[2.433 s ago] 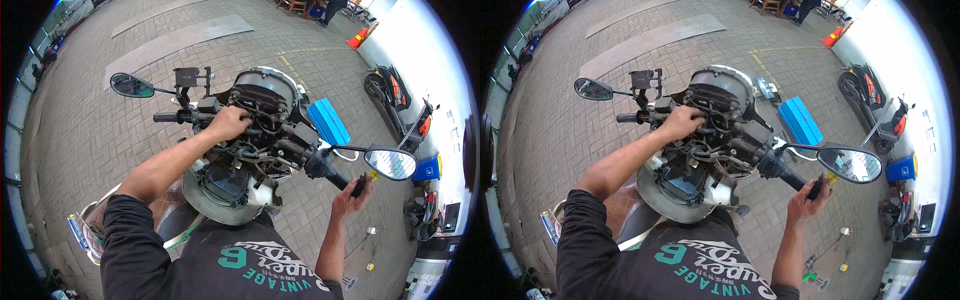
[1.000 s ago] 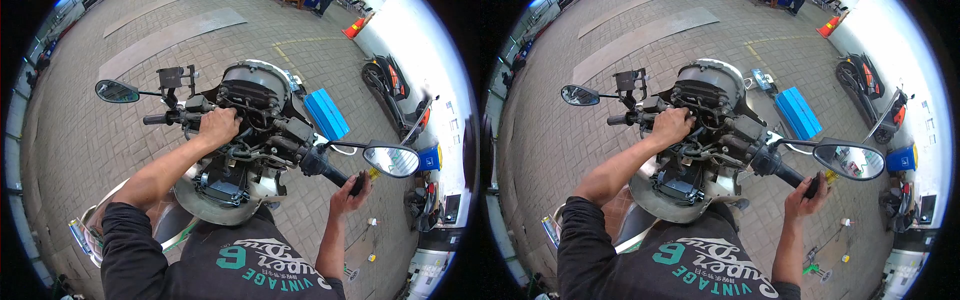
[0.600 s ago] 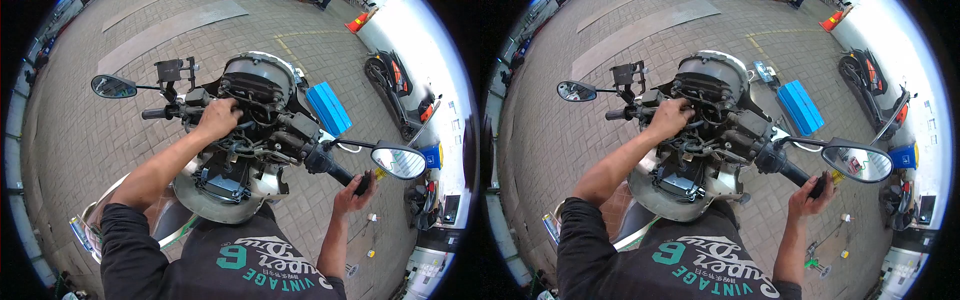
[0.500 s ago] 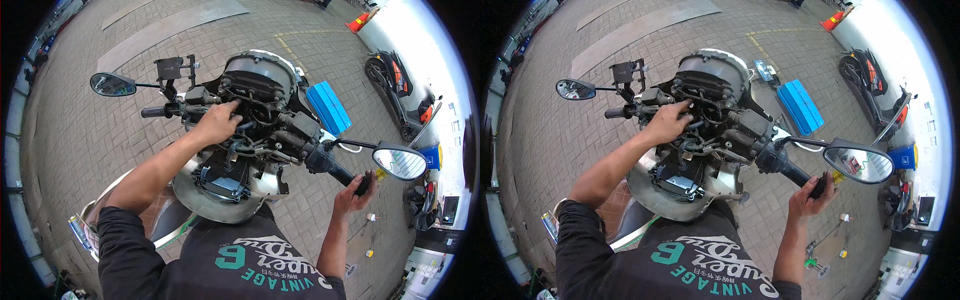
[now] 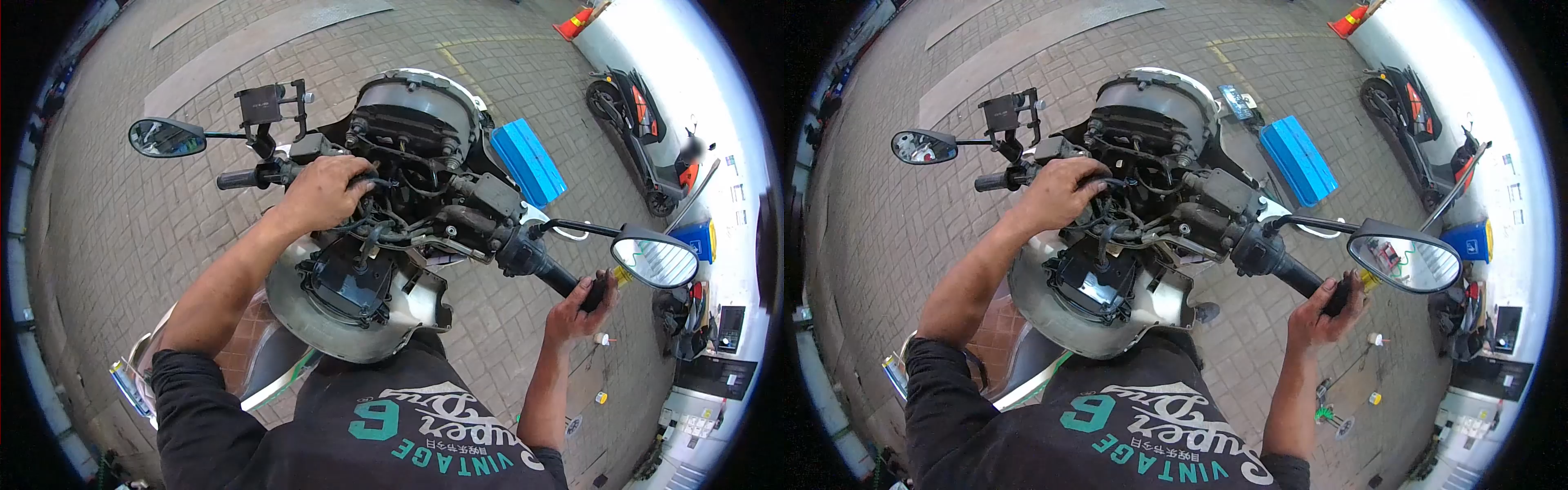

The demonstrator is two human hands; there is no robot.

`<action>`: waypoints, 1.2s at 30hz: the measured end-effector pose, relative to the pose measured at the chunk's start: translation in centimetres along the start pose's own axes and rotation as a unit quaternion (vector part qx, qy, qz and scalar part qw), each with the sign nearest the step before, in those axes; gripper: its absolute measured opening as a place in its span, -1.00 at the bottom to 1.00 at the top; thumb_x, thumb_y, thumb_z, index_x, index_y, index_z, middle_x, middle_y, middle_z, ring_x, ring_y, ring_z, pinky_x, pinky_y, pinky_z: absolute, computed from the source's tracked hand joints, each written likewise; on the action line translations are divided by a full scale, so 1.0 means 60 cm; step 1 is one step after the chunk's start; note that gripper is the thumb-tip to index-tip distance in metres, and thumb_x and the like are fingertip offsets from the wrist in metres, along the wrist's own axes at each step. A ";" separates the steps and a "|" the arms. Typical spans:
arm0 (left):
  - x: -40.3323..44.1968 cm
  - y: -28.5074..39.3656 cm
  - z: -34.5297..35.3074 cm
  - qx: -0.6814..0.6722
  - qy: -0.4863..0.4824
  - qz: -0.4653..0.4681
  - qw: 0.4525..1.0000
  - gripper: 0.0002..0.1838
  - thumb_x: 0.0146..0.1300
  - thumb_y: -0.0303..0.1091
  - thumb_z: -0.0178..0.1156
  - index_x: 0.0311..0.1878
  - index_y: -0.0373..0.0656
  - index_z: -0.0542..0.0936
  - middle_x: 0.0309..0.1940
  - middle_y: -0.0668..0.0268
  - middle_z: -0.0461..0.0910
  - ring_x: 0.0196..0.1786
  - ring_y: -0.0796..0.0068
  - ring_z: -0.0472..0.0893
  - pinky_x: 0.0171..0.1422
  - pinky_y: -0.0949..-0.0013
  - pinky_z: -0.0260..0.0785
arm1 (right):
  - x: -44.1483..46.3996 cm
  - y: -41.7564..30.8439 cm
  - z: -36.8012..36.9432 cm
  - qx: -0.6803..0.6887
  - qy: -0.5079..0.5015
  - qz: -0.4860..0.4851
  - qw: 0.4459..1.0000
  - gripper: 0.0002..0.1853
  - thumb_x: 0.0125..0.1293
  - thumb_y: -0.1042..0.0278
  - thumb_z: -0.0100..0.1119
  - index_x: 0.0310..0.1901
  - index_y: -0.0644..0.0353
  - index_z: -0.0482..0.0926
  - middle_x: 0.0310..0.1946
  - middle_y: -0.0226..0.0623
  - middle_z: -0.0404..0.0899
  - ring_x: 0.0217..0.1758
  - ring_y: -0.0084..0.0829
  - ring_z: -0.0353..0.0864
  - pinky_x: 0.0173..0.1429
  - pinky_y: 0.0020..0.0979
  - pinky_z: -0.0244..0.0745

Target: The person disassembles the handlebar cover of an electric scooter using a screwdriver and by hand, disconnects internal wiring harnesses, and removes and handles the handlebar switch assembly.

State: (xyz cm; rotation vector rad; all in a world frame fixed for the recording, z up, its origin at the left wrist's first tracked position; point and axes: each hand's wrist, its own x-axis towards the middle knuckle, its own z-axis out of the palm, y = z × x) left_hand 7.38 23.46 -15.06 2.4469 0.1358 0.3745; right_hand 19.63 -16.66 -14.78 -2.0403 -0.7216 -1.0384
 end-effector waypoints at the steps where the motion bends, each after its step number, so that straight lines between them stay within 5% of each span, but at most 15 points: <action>1: 0.002 0.003 -0.004 -0.004 -0.015 -0.015 1.000 -0.76 0.19 -0.40 0.23 -0.09 -0.28 0.61 -0.22 0.09 0.60 -0.09 0.02 0.60 0.06 0.18 0.44 | 0.001 -0.001 0.003 0.000 0.006 0.003 1.000 -0.58 0.34 0.64 0.07 0.22 0.42 0.35 0.08 -0.04 0.44 0.14 -0.24 0.54 0.28 -0.28 0.44; 6: -0.005 0.042 0.000 0.087 0.076 0.076 0.990 -0.76 0.10 -0.45 0.28 -0.12 -0.17 0.62 -0.14 0.22 0.56 0.02 0.07 0.53 0.17 0.17 0.35 | 0.001 -0.009 0.004 0.011 0.014 0.023 1.000 -0.59 0.34 0.63 0.08 0.22 0.41 0.37 0.08 -0.06 0.45 0.11 -0.26 0.55 0.27 -0.29 0.43; 9: -0.008 0.067 -0.007 0.081 -0.014 0.119 0.990 -0.77 0.08 -0.46 0.28 -0.15 -0.18 0.62 -0.20 0.24 0.57 -0.03 0.12 0.54 0.12 0.17 0.37 | -0.002 -0.006 0.002 0.011 0.014 0.032 0.999 -0.60 0.34 0.64 0.07 0.21 0.40 0.37 0.08 -0.08 0.46 0.11 -0.27 0.55 0.27 -0.29 0.42; 14: -0.003 0.073 0.040 0.028 -0.190 0.051 0.980 -0.72 0.28 -0.23 0.13 -0.14 -0.23 0.66 -0.25 0.13 0.60 -0.07 0.11 0.59 0.07 0.11 0.41 | 0.001 -0.006 0.001 0.009 0.007 0.032 0.999 -0.60 0.35 0.64 0.07 0.22 0.38 0.36 0.09 -0.09 0.47 0.12 -0.27 0.55 0.27 -0.30 0.42; 20: 0.013 0.092 0.039 0.098 -0.259 0.056 0.959 -0.68 0.18 -0.39 0.11 0.00 -0.14 0.66 -0.20 0.11 0.55 -0.02 0.07 0.58 0.09 0.08 0.43 | 0.003 -0.006 0.001 0.004 0.003 0.018 1.000 -0.63 0.40 0.59 0.04 0.22 0.32 0.37 0.13 -0.14 0.47 0.14 -0.37 0.53 0.10 -0.43 0.57; 23: 0.035 0.087 0.023 0.062 -0.308 0.028 0.949 -0.56 0.06 -0.47 0.12 0.06 -0.05 0.66 -0.17 0.11 0.52 0.03 0.06 0.55 0.13 0.06 0.43 | -0.002 -0.007 0.002 0.047 0.019 0.069 0.996 -0.61 0.36 0.67 0.03 0.21 0.36 0.37 0.09 -0.09 0.48 0.16 -0.26 0.53 0.30 -0.28 0.41; 28: 0.046 0.092 0.009 0.094 -0.368 0.031 0.925 -0.50 -0.01 -0.49 0.13 0.10 -0.06 0.64 0.01 0.08 0.46 0.10 0.06 0.50 0.20 0.06 0.40 | -0.003 -0.006 -0.003 0.022 0.011 0.055 0.998 -0.62 0.36 0.67 0.03 0.21 0.36 0.39 0.09 -0.11 0.48 0.14 -0.28 0.54 0.29 -0.29 0.41; 36: -0.006 0.079 0.034 0.111 -0.285 0.087 0.948 -0.43 0.02 -0.46 0.12 0.21 -0.19 0.54 0.36 -0.02 0.29 0.28 0.01 0.35 0.25 0.00 0.24 | 0.006 -0.022 0.000 0.027 0.011 0.088 0.996 -0.61 0.37 0.64 0.04 0.23 0.35 0.36 0.11 -0.12 0.46 0.13 -0.32 0.52 0.24 -0.30 0.44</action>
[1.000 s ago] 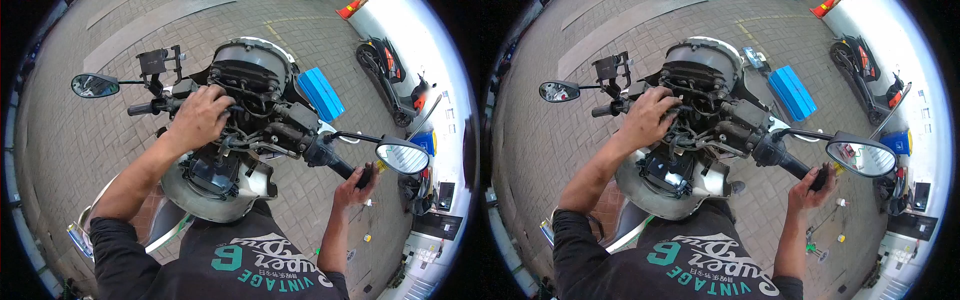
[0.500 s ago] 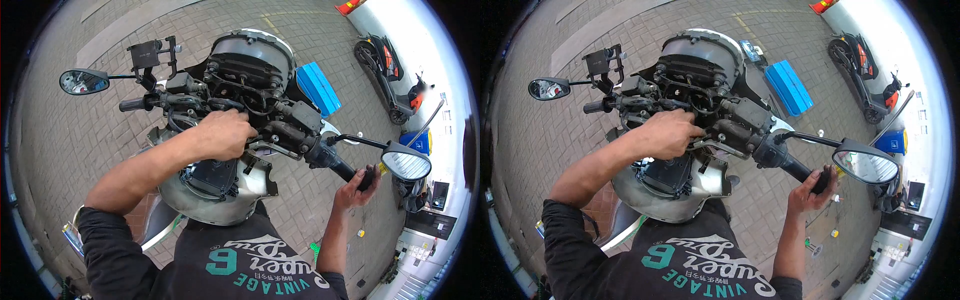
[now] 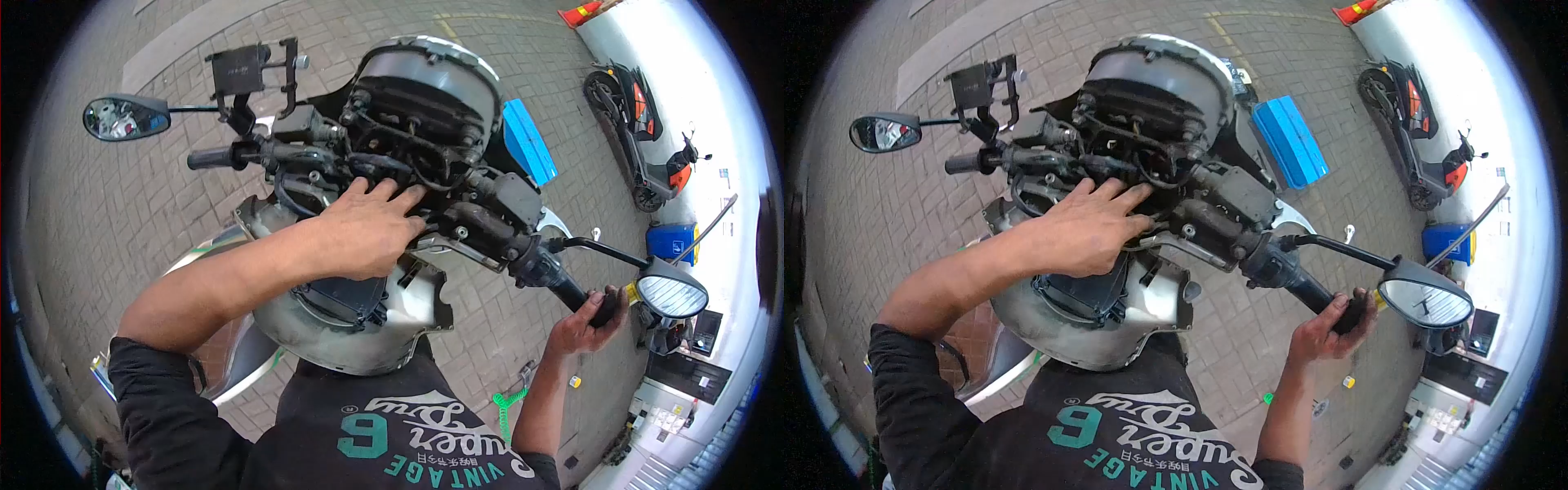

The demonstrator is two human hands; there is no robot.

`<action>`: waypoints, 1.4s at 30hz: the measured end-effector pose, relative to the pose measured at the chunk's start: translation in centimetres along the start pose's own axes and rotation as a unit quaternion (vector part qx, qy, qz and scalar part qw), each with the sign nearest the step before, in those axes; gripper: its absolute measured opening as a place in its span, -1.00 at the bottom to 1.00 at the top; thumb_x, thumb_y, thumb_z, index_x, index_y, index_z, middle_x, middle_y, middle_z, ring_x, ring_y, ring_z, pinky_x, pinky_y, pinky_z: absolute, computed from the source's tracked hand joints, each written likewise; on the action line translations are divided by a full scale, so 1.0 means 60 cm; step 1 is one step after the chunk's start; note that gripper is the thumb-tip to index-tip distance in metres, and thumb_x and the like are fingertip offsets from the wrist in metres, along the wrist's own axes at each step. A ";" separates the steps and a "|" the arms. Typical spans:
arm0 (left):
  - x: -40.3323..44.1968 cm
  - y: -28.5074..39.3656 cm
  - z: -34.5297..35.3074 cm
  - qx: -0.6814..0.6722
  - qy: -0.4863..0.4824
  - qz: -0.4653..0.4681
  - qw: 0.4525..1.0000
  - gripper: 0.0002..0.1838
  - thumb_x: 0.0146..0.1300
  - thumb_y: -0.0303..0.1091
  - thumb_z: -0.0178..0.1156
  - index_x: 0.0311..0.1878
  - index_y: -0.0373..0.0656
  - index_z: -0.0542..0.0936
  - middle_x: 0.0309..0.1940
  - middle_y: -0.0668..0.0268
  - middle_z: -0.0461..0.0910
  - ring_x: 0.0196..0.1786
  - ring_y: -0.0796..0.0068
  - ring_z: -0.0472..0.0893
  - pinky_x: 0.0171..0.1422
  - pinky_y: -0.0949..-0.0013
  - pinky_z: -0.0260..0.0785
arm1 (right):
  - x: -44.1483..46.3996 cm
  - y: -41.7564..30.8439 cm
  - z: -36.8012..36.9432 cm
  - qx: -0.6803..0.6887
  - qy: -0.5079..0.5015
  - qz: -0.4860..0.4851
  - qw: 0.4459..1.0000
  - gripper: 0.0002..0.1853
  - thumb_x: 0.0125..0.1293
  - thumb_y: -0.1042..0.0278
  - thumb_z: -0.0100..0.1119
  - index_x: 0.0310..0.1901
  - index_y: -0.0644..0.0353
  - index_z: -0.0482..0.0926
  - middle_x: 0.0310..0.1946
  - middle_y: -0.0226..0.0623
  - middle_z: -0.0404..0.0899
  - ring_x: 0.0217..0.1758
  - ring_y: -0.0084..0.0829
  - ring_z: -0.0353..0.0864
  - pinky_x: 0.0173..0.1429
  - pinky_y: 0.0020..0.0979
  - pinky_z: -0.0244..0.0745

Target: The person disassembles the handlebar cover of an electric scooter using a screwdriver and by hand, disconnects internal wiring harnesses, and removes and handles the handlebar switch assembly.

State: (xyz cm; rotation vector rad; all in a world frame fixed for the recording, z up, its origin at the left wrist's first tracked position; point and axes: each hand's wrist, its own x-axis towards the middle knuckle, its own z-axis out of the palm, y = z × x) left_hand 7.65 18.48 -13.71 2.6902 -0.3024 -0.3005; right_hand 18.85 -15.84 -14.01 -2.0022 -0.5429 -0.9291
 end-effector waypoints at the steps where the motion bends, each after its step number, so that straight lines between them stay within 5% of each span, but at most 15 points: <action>1: -0.006 0.002 0.003 -0.001 0.018 0.001 1.000 -0.43 0.02 -0.46 0.12 0.21 -0.19 0.54 0.38 -0.02 0.27 0.30 0.01 0.33 0.25 0.01 0.21 | 0.000 -0.002 -0.001 0.008 -0.002 0.014 1.000 -0.60 0.37 0.63 0.04 0.23 0.35 0.36 0.11 -0.12 0.45 0.13 -0.32 0.52 0.24 -0.30 0.44; 5: -0.010 -0.006 0.013 -0.013 0.031 0.000 0.999 -0.40 0.04 -0.46 0.10 0.27 -0.14 0.51 0.41 -0.08 0.21 0.37 -0.01 0.26 0.22 0.04 0.19 | 0.002 0.006 -0.002 0.010 -0.002 0.018 1.000 -0.59 0.37 0.62 0.06 0.24 0.33 0.35 0.12 -0.13 0.45 0.13 -0.34 0.52 0.22 -0.33 0.44; 12: -0.006 -0.010 0.019 -0.063 0.029 -0.015 0.997 -0.37 0.08 -0.45 0.05 0.33 -0.10 0.45 0.41 -0.13 0.18 0.44 -0.15 0.16 0.40 -0.25 0.05 | 0.005 -0.010 -0.013 0.021 -0.044 0.061 0.997 -0.58 0.37 0.63 0.07 0.25 0.29 0.36 0.13 -0.21 0.45 0.12 -0.43 0.50 0.18 -0.42 0.49; 15: 0.006 -0.010 -0.007 -0.078 -0.066 -0.021 0.995 -0.34 0.11 -0.46 0.03 0.38 -0.05 0.39 0.42 -0.12 0.16 0.46 -0.16 0.13 0.42 -0.30 0.00 | 0.007 -0.012 -0.015 0.032 -0.049 0.069 0.996 -0.58 0.37 0.63 0.07 0.25 0.27 0.37 0.12 -0.23 0.46 0.12 -0.44 0.51 0.18 -0.44 0.49; 24: 0.056 -0.054 0.006 -0.134 -0.155 0.019 0.979 -0.28 0.04 -0.43 0.00 0.40 -0.04 0.36 0.39 0.01 0.23 0.40 -0.15 0.22 0.33 -0.45 0.05 | 0.014 -0.018 -0.010 0.043 -0.061 0.062 0.995 -0.62 0.40 0.57 0.07 0.23 0.21 0.42 -0.01 -0.27 0.52 -0.04 -0.53 0.52 -0.01 -0.51 0.51; 27: 0.062 -0.063 0.015 -0.119 -0.163 0.045 0.978 -0.33 0.10 -0.40 -0.02 0.39 -0.04 0.37 0.35 0.03 0.27 0.37 -0.15 0.24 0.30 -0.44 0.10 | 0.014 -0.016 -0.009 0.037 -0.060 0.055 0.996 -0.62 0.40 0.58 0.07 0.23 0.21 0.43 0.00 -0.27 0.52 -0.04 -0.53 0.52 0.01 -0.50 0.50; 32: 0.042 -0.018 -0.013 -0.164 -0.143 -0.054 0.974 -0.34 0.15 -0.36 -0.03 0.41 -0.12 0.34 0.39 -0.03 0.22 0.45 -0.17 0.16 0.44 -0.34 -0.06 | 0.010 -0.024 -0.013 0.042 -0.063 0.082 0.994 -0.60 0.38 0.62 0.08 0.23 0.22 0.40 0.11 -0.29 0.46 0.07 -0.50 0.50 0.11 -0.51 0.48; 35: 0.023 -0.007 -0.013 -0.115 -0.149 -0.035 0.982 -0.33 0.16 -0.36 -0.04 0.42 -0.18 0.29 0.46 -0.10 0.08 0.51 -0.12 0.06 0.49 -0.33 -0.19 | 0.012 -0.022 -0.013 0.041 -0.067 0.081 0.994 -0.60 0.37 0.62 0.08 0.23 0.22 0.40 0.12 -0.29 0.46 0.08 -0.50 0.51 0.10 -0.52 0.48; 36: 0.028 -0.005 -0.010 -0.091 -0.121 -0.025 0.988 -0.35 0.10 -0.40 -0.02 0.36 -0.25 0.37 0.35 -0.20 0.25 0.38 0.01 0.33 0.41 -0.08 0.13 | 0.012 -0.021 -0.015 0.035 -0.070 0.075 0.994 -0.60 0.37 0.61 0.08 0.23 0.22 0.40 0.11 -0.29 0.46 0.07 -0.50 0.50 0.10 -0.52 0.48; 39: 0.064 -0.022 -0.022 -0.299 -0.185 -0.024 0.936 -0.43 0.04 -0.44 -0.01 0.21 -0.32 0.51 0.05 -0.15 0.54 0.05 0.13 0.57 0.12 0.19 0.39 | 0.016 -0.022 -0.015 0.025 -0.077 0.062 0.995 -0.61 0.38 0.59 0.08 0.23 0.22 0.41 0.10 -0.28 0.46 0.05 -0.51 0.50 0.10 -0.51 0.47; 40: 0.065 -0.021 -0.021 -0.402 -0.150 -0.123 0.895 -0.53 0.02 -0.44 0.00 0.03 -0.34 0.61 -0.21 -0.02 0.62 -0.23 0.19 0.58 -0.11 0.24 0.43 | 0.014 -0.028 -0.013 0.028 -0.075 0.064 0.995 -0.61 0.39 0.58 0.08 0.23 0.23 0.41 0.11 -0.27 0.47 0.04 -0.51 0.50 0.10 -0.50 0.46; 42: 0.069 -0.027 -0.012 -0.392 -0.124 -0.085 0.908 -0.56 0.05 -0.42 0.01 0.01 -0.31 0.63 -0.19 -0.01 0.62 -0.25 0.16 0.56 -0.12 0.21 0.41 | 0.016 -0.027 -0.006 0.026 -0.071 0.069 0.995 -0.61 0.38 0.58 0.08 0.23 0.23 0.41 0.08 -0.27 0.47 0.02 -0.51 0.49 0.10 -0.49 0.46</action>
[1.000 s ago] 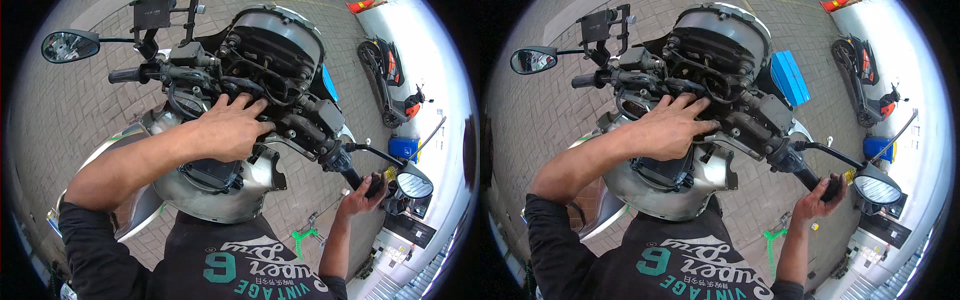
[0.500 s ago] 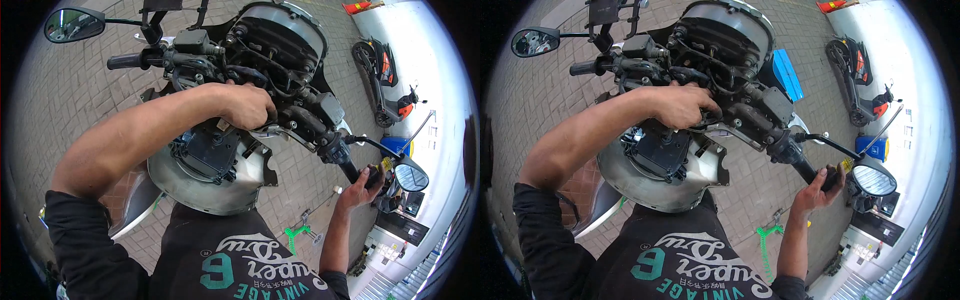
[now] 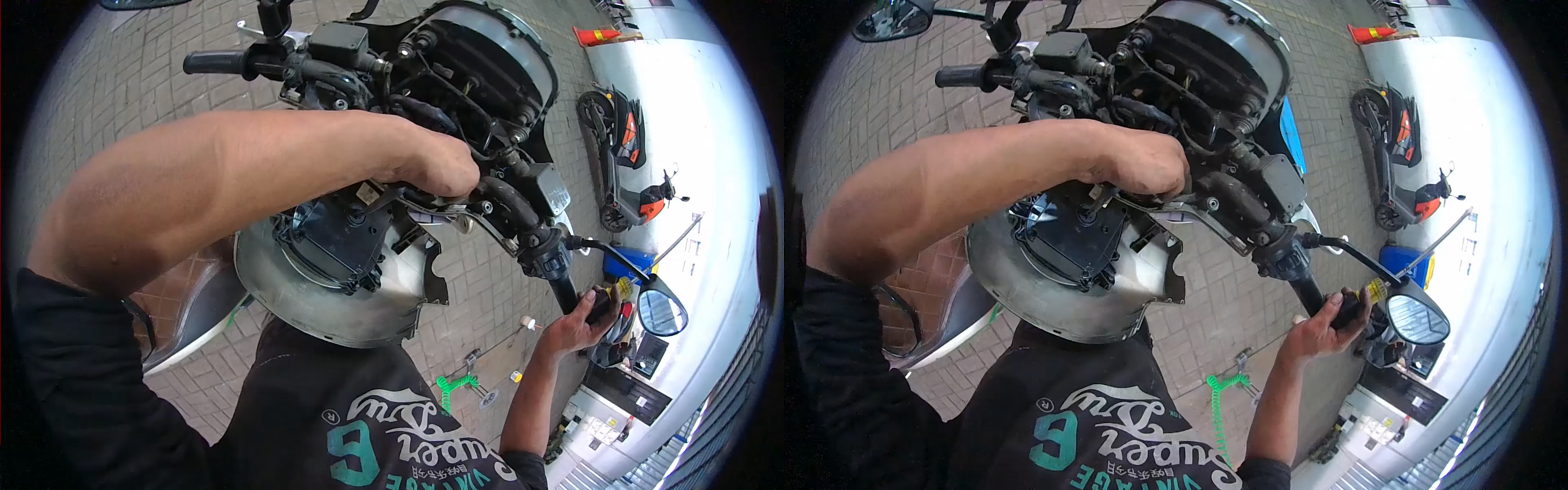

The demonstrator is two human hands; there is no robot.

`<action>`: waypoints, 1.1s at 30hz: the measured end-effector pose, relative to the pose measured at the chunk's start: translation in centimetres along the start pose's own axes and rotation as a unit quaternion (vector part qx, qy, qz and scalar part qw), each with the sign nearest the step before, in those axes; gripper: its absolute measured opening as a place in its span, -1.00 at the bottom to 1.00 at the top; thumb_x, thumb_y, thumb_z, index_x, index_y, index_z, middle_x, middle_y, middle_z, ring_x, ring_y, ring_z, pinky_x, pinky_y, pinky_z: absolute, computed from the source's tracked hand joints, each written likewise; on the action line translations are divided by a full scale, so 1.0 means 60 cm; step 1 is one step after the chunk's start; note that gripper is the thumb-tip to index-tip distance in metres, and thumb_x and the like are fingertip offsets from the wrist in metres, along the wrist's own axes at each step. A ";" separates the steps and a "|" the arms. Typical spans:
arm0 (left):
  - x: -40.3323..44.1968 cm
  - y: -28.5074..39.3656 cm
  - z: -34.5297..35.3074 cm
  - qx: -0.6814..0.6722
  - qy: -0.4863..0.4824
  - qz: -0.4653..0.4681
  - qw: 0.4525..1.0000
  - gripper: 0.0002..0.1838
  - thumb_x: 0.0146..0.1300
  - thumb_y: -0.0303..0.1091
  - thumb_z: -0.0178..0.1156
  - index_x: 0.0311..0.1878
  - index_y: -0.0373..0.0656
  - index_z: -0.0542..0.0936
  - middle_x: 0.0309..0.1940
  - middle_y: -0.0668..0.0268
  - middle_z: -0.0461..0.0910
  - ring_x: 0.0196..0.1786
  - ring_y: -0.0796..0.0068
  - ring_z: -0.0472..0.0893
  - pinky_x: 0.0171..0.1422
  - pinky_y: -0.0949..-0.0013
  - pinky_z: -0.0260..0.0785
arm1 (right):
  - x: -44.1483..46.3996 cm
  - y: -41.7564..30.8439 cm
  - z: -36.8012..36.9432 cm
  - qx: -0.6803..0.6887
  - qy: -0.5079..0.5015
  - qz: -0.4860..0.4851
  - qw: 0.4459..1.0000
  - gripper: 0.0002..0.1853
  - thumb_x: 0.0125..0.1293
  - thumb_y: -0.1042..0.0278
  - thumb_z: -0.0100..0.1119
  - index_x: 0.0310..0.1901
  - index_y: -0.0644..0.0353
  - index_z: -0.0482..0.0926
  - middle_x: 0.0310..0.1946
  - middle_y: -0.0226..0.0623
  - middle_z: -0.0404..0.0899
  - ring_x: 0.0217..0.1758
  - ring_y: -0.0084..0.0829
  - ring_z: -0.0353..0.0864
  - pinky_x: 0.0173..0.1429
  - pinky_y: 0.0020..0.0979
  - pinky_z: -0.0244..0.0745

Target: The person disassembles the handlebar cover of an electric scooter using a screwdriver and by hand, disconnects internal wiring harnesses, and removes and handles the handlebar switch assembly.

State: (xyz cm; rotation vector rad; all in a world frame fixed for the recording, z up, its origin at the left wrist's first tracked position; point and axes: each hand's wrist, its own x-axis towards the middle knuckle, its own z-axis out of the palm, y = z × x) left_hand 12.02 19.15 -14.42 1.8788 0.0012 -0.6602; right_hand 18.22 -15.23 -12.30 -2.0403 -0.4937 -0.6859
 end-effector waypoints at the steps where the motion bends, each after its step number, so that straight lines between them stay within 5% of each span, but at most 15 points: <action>1: 0.007 -0.006 0.002 0.009 0.001 0.021 1.000 -0.58 0.07 -0.41 0.02 0.00 -0.30 0.64 -0.17 0.00 0.62 -0.26 0.15 0.56 -0.12 0.20 0.41 | 0.000 0.003 -0.002 -0.007 0.003 0.005 1.000 -0.60 0.37 0.60 0.09 0.23 0.21 0.41 0.06 -0.28 0.47 0.02 -0.52 0.50 0.10 -0.50 0.47; 2: 0.017 -0.011 0.000 0.106 -0.017 0.070 0.992 -0.60 0.14 -0.36 0.03 0.01 -0.26 0.64 -0.05 -0.02 0.60 -0.09 0.05 0.58 0.08 0.04 0.39 | -0.001 0.004 -0.008 -0.016 0.005 0.011 1.000 -0.59 0.35 0.62 0.09 0.23 0.20 0.41 0.03 -0.29 0.47 0.01 -0.52 0.50 0.10 -0.51 0.48; 5: 0.014 0.005 0.021 0.103 0.090 -0.045 0.990 -0.61 0.23 -0.30 0.03 0.03 -0.24 0.64 0.08 -0.04 0.56 0.16 -0.05 0.51 0.33 -0.31 0.12 | 0.001 -0.002 -0.004 -0.028 0.005 -0.012 1.000 -0.59 0.36 0.63 0.09 0.23 0.20 0.41 0.07 -0.27 0.47 0.03 -0.51 0.51 0.12 -0.50 0.48; 6: 0.011 0.009 0.025 0.103 0.075 -0.046 0.991 -0.61 0.29 -0.22 0.03 0.03 -0.24 0.64 0.16 -0.04 0.52 0.33 -0.09 0.38 0.39 -0.55 -0.27 | 0.002 -0.001 -0.007 -0.021 -0.001 -0.007 1.000 -0.59 0.36 0.63 0.09 0.23 0.21 0.41 0.09 -0.26 0.46 0.03 -0.51 0.51 0.12 -0.49 0.48; 9: 0.009 0.018 0.019 0.102 0.077 -0.045 0.991 -0.60 0.29 -0.17 0.06 0.04 -0.24 0.64 0.18 -0.04 0.51 0.31 -0.10 0.41 0.41 -0.51 -0.30 | 0.004 0.005 -0.013 -0.012 -0.015 0.000 1.000 -0.58 0.36 0.63 0.09 0.24 0.23 0.39 0.13 -0.24 0.46 0.06 -0.49 0.51 0.14 -0.48 0.48; 10: 0.013 0.016 0.018 0.127 0.082 -0.043 0.988 -0.59 0.28 -0.14 0.11 0.02 -0.26 0.64 0.16 -0.04 0.53 0.27 -0.10 0.45 0.36 -0.55 -0.16 | 0.004 0.006 -0.013 -0.016 -0.019 -0.003 1.000 -0.58 0.36 0.63 0.08 0.25 0.23 0.38 0.14 -0.24 0.45 0.06 -0.49 0.51 0.15 -0.48 0.48; 16: 0.002 -0.006 -0.014 0.121 0.029 0.050 0.991 -0.57 0.27 -0.12 0.18 0.03 -0.27 0.65 -0.03 0.00 0.64 0.06 0.06 0.60 0.21 0.06 0.38 | 0.001 0.008 -0.021 -0.018 -0.052 -0.034 0.998 -0.56 0.37 0.63 0.06 0.27 0.26 0.34 0.11 -0.20 0.46 0.09 -0.45 0.50 0.19 -0.44 0.45; 19: 0.000 -0.002 -0.023 0.120 0.017 0.040 0.992 -0.59 0.27 -0.14 0.19 0.03 -0.26 0.65 -0.09 0.00 0.66 0.00 0.09 0.63 0.16 0.24 0.40 | 0.000 0.015 -0.027 -0.005 -0.054 -0.027 0.998 -0.55 0.36 0.63 0.06 0.28 0.26 0.34 0.10 -0.19 0.45 0.11 -0.42 0.49 0.22 -0.40 0.44; 25: 0.007 0.008 -0.032 0.161 -0.013 0.041 0.986 -0.61 0.29 -0.14 0.18 -0.01 -0.27 0.66 -0.11 0.00 0.67 -0.01 0.06 0.63 0.13 0.24 0.41 | -0.002 0.017 -0.015 -0.027 -0.022 -0.049 0.998 -0.57 0.36 0.63 0.05 0.26 0.29 0.34 0.12 -0.19 0.42 0.13 -0.40 0.49 0.23 -0.39 0.43; 30: 0.005 -0.009 0.011 0.179 0.070 0.010 0.981 -0.61 0.33 -0.06 0.15 0.02 -0.15 0.65 0.03 0.00 0.53 0.22 0.00 0.47 0.25 -0.40 0.05 | -0.004 0.014 -0.011 -0.015 -0.009 -0.022 1.000 -0.57 0.37 0.63 0.05 0.26 0.28 0.33 0.11 -0.19 0.44 0.13 -0.41 0.50 0.22 -0.41 0.44; 33: -0.010 -0.028 0.017 0.171 0.109 0.046 0.978 -0.62 0.34 -0.03 0.14 0.00 -0.10 0.66 0.00 0.00 0.52 0.20 0.02 0.48 0.26 -0.31 0.09 | -0.007 -0.001 -0.016 -0.020 -0.032 -0.014 0.999 -0.57 0.37 0.62 0.04 0.26 0.27 0.32 0.11 -0.19 0.45 0.12 -0.42 0.50 0.21 -0.43 0.44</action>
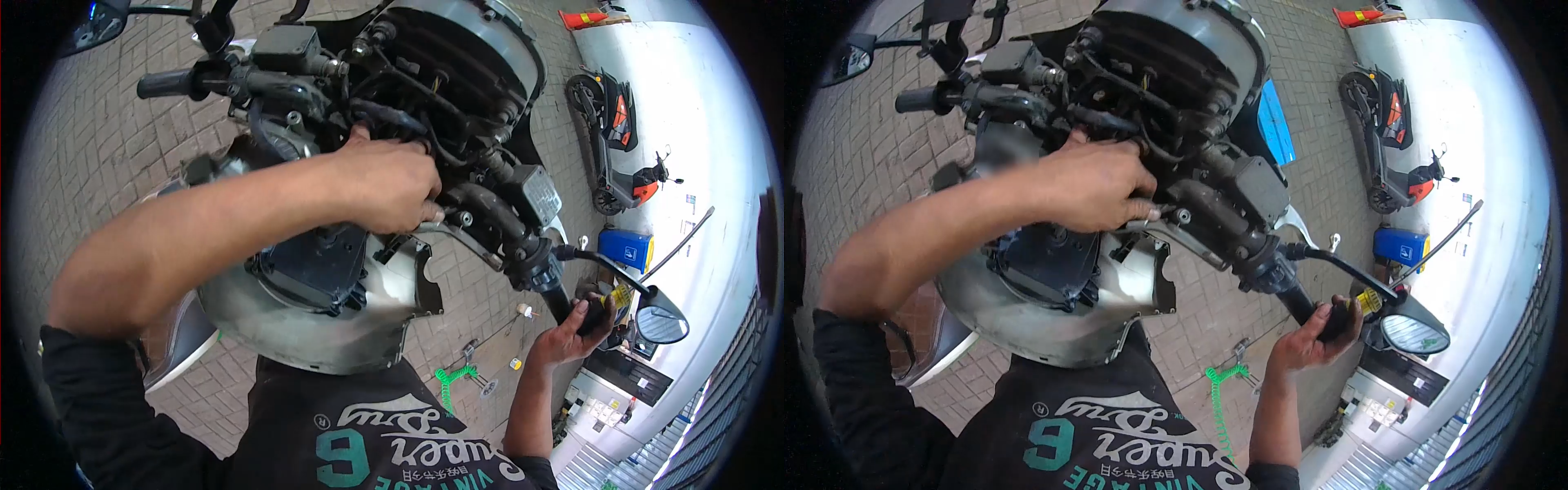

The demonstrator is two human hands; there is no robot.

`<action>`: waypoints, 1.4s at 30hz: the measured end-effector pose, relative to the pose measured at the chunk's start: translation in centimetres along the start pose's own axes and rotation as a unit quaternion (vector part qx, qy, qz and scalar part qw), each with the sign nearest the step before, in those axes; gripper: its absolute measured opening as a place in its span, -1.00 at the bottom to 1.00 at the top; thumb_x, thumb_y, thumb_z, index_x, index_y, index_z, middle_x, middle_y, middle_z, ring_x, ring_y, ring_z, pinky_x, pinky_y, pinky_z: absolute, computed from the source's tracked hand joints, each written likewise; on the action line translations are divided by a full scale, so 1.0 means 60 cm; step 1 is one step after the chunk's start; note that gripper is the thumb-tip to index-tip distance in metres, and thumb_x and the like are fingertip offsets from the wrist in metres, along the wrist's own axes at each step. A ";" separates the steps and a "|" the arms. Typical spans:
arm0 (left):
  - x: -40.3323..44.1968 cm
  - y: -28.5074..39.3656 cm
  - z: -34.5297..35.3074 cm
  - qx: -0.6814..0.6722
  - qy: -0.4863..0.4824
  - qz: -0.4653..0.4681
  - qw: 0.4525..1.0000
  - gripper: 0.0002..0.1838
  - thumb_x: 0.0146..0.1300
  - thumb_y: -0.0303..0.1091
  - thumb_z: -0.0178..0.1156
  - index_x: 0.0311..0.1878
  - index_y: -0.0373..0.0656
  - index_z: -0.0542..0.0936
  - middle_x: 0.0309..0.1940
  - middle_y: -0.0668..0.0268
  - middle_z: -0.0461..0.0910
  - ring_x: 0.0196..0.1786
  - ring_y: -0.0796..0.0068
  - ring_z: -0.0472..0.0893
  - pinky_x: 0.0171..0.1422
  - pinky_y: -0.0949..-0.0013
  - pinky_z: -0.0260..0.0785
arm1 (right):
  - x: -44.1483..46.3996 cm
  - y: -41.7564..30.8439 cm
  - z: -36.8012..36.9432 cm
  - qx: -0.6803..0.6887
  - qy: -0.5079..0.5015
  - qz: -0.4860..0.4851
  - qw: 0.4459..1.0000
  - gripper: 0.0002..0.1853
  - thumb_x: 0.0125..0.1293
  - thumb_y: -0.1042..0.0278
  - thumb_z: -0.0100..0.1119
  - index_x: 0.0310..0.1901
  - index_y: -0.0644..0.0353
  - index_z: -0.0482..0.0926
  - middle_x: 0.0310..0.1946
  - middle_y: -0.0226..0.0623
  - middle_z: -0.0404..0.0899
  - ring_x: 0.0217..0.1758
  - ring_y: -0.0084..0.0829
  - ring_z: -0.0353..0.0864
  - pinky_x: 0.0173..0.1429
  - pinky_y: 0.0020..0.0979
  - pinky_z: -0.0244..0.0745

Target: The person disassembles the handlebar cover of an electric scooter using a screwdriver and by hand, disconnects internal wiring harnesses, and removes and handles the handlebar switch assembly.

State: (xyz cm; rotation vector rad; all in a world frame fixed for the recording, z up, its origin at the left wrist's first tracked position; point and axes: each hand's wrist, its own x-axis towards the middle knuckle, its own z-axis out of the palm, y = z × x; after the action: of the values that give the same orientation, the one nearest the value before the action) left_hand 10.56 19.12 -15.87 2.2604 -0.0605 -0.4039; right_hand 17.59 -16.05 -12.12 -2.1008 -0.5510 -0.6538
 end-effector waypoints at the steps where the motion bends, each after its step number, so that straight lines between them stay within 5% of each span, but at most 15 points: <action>1: -0.003 -0.004 0.002 0.008 0.010 0.004 1.000 -0.61 0.34 0.01 0.12 0.01 -0.06 0.66 0.00 -0.03 0.51 0.21 0.03 0.46 0.25 -0.27 0.12 | -0.001 -0.007 0.000 0.005 -0.007 0.009 1.000 -0.57 0.37 0.62 0.04 0.27 0.26 0.32 0.11 -0.19 0.45 0.12 -0.42 0.50 0.20 -0.43 0.44; 6: 0.001 -0.008 -0.005 -0.010 -0.023 0.020 1.000 -0.62 0.34 -0.06 0.06 0.05 -0.05 0.65 0.15 -0.12 0.43 0.29 -0.12 0.39 0.30 -0.37 0.07 | -0.003 -0.009 0.001 -0.004 0.005 0.008 1.000 -0.58 0.38 0.52 0.05 0.26 0.21 0.35 0.03 -0.22 0.49 0.05 -0.48 0.47 0.04 -0.52 0.44; 10: 0.013 -0.018 -0.042 -0.123 -0.130 0.026 0.983 -0.62 0.33 -0.04 0.09 -0.02 -0.13 0.62 -0.07 -0.18 0.51 0.14 -0.24 0.45 0.23 -0.13 0.26 | -0.027 0.007 -0.015 0.015 0.011 0.026 0.999 -0.53 0.38 0.51 0.01 0.31 0.22 0.25 0.07 -0.17 0.47 0.08 -0.40 0.46 0.09 -0.46 0.42; 13: 0.024 -0.023 -0.051 -0.130 -0.162 0.016 0.978 -0.62 0.33 0.04 0.13 -0.09 -0.09 0.62 -0.15 -0.12 0.47 0.01 -0.15 0.52 0.08 0.01 0.39 | -0.026 0.018 -0.030 -0.020 -0.025 -0.022 0.999 -0.50 0.38 0.50 0.01 0.33 0.22 0.21 0.11 -0.08 0.44 0.13 -0.35 0.45 0.17 -0.39 0.40; 16: 0.016 -0.005 -0.052 -0.112 -0.178 -0.039 0.977 -0.63 0.35 0.00 0.08 -0.01 -0.05 0.63 0.07 -0.11 0.49 0.20 -0.16 0.45 0.37 -0.20 0.11 | -0.025 0.001 -0.021 0.000 -0.020 -0.010 1.000 -0.50 0.37 0.50 0.01 0.33 0.22 0.21 0.14 0.00 0.42 0.16 -0.29 0.44 0.25 -0.34 0.37; 17: 0.011 -0.011 -0.033 -0.078 -0.118 -0.006 0.990 -0.64 0.35 0.01 0.08 -0.01 0.00 0.65 0.12 -0.09 0.47 0.23 -0.12 0.44 0.39 -0.27 0.01 | -0.021 0.001 -0.032 0.054 -0.064 -0.012 0.996 -0.47 0.37 0.53 0.00 0.36 0.21 0.17 0.21 0.05 0.36 0.19 -0.24 0.43 0.32 -0.30 0.31; 20: 0.027 0.000 -0.042 -0.076 -0.178 -0.062 0.979 -0.65 0.36 0.00 0.08 0.00 0.02 0.64 0.12 -0.12 0.46 0.25 -0.09 0.43 0.41 -0.29 -0.03 | -0.030 0.008 -0.047 0.019 -0.042 0.064 0.997 -0.49 0.34 0.47 0.04 0.31 0.21 0.20 0.16 0.00 0.35 0.17 -0.27 0.40 0.32 -0.31 0.28; 25: 0.029 -0.015 -0.035 -0.096 -0.132 -0.011 0.987 -0.71 0.24 0.00 0.25 -0.13 0.04 0.69 -0.40 0.00 0.51 -0.25 0.02 0.55 -0.10 0.06 0.39 | -0.012 -0.002 -0.034 0.006 -0.116 0.037 0.993 -0.49 0.30 0.41 0.06 0.26 0.21 0.20 0.11 -0.05 0.33 0.13 -0.30 0.37 0.29 -0.32 0.26; 31: 0.041 -0.007 -0.060 -0.143 -0.222 -0.084 0.961 -0.73 0.19 -0.05 0.31 -0.16 0.01 0.67 -0.49 0.15 0.51 -0.31 0.15 0.52 -0.20 0.16 0.42 | 0.000 -0.007 -0.044 -0.001 -0.138 0.033 0.990 -0.49 0.25 0.34 0.10 0.21 0.20 0.22 0.04 -0.11 0.30 0.09 -0.33 0.34 0.26 -0.33 0.25; 42: 0.032 -0.006 -0.036 -0.043 -0.110 -0.029 0.993 -0.74 0.16 -0.10 0.31 -0.24 -0.07 0.65 -0.49 0.17 0.52 -0.29 0.09 0.50 -0.16 0.15 0.36 | 0.010 -0.010 -0.052 -0.016 -0.171 0.041 0.984 -0.47 0.15 0.22 0.16 0.11 0.19 0.23 -0.09 -0.21 0.25 0.01 -0.38 0.28 0.21 -0.35 0.22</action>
State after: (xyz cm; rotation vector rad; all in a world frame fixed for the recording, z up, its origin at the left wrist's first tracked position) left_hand 12.99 20.59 -15.36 2.1287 -0.0894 -0.6739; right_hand 16.93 -18.23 -9.78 -2.2679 -0.6399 -0.2559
